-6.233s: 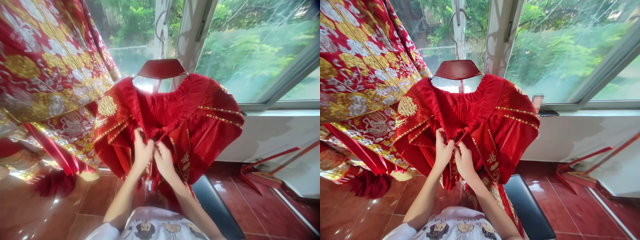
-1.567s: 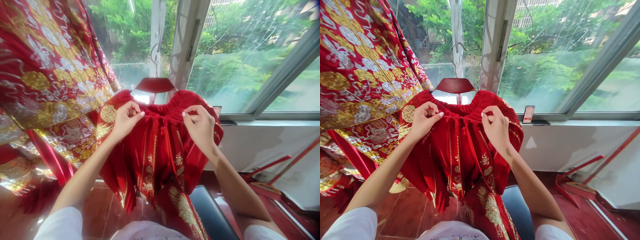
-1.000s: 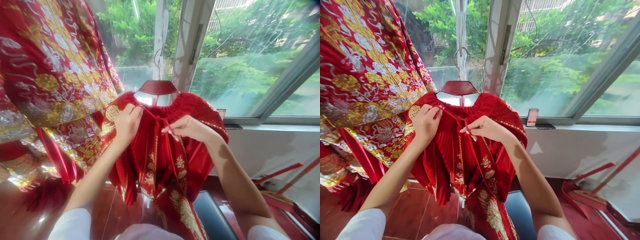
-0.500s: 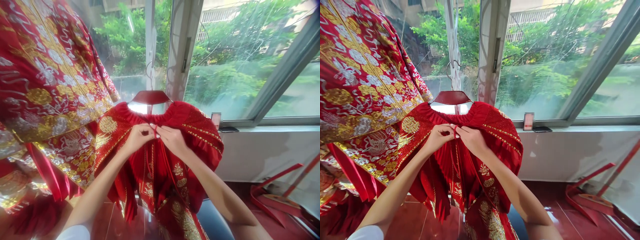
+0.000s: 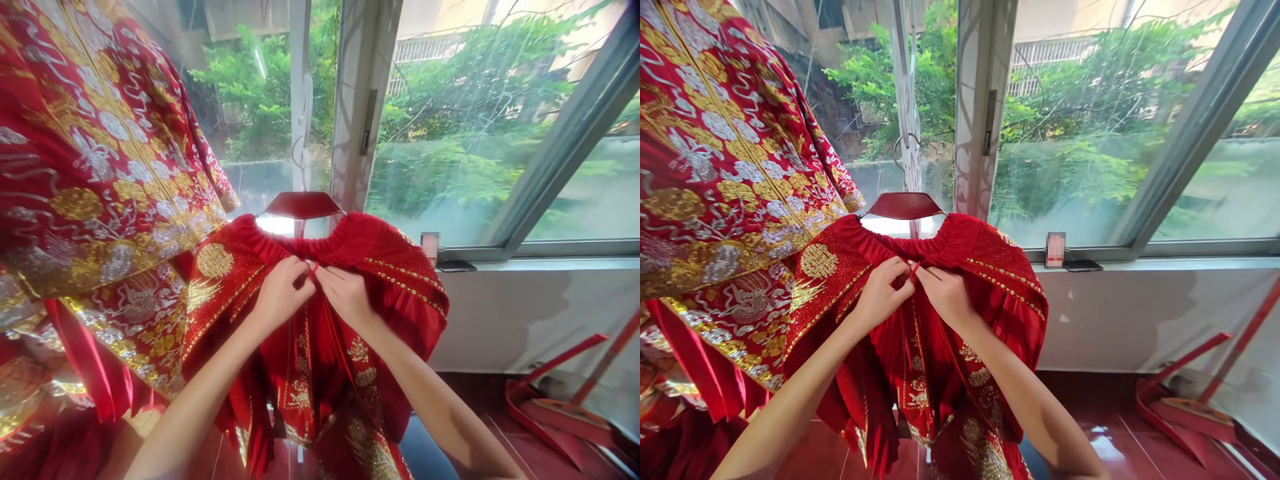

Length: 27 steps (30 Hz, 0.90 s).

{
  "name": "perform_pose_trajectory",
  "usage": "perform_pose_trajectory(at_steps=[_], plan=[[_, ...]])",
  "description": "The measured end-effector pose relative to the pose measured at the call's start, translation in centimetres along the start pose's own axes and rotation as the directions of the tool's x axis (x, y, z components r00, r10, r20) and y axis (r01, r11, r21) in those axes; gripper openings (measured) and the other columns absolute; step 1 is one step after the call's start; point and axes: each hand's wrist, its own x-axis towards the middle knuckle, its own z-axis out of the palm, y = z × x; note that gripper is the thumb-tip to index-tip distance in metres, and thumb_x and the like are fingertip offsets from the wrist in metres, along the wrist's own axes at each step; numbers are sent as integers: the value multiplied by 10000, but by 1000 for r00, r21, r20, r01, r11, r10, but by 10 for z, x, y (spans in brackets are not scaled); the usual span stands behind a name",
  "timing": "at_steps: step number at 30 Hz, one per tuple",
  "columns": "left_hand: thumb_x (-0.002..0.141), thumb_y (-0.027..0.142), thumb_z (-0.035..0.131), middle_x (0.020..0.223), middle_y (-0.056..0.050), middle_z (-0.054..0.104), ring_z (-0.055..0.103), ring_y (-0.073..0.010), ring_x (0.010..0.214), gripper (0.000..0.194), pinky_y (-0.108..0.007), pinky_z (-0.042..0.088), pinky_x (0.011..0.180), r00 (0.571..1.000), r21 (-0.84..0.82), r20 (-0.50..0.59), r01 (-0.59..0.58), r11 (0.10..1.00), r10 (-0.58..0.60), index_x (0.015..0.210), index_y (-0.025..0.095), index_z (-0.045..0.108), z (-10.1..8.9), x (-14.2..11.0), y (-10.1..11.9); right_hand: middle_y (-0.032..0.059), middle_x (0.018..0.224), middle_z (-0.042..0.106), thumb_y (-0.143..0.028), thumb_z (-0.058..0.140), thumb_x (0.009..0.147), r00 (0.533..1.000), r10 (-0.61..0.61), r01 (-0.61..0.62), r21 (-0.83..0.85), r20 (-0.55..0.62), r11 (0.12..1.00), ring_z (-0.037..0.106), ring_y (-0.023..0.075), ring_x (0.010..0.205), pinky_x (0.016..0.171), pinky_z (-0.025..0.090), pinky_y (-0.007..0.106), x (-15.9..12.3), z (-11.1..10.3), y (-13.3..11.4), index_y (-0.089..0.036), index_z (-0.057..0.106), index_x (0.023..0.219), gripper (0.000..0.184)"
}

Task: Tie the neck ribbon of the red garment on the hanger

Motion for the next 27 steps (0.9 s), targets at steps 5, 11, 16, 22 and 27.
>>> perform_pose_trajectory(at_steps=[5,11,16,22,27], plan=[[820,147,520,969,-42,521,541,-153,844,95,-257,439,716,999,63,-9,-53,997,54,731,174,501,1,-10,0,33,700,693,-129,540,903,997,-9,13,41,-80,999,631,122,599,611,519,221,0,-3,-4,-159,716,830,193],[840,132,500,1003,-72,617,591,-169,869,88,-242,463,675,980,296,-72,-157,942,186,777,173,547,-3,-21,-2,9,623,590,-68,537,779,995,93,-94,-64,-21,994,526,111,560,569,443,227,3,-17,-18,-158,619,670,164],[808,93,463,797,-54,641,576,-160,748,165,-256,447,663,945,340,-229,-148,929,234,669,175,494,-10,-18,-8,-16,568,498,-47,528,725,973,225,-229,-130,-47,965,439,89,512,513,373,219,1,-36,-12,-160,546,600,170],[745,133,563,729,-24,662,574,-118,619,156,-221,418,559,949,-274,-306,-5,962,-83,601,166,514,-8,-16,2,23,694,636,-95,551,750,921,385,-373,146,-61,916,557,103,561,505,449,216,-4,-43,-18,-163,605,679,112],[728,178,658,659,21,629,518,-66,456,240,-188,407,467,952,-729,-181,38,683,-247,665,178,427,-5,-11,8,57,868,721,-217,634,725,656,741,-624,655,143,426,541,82,390,365,449,226,-2,-37,-29,-163,604,705,66]])
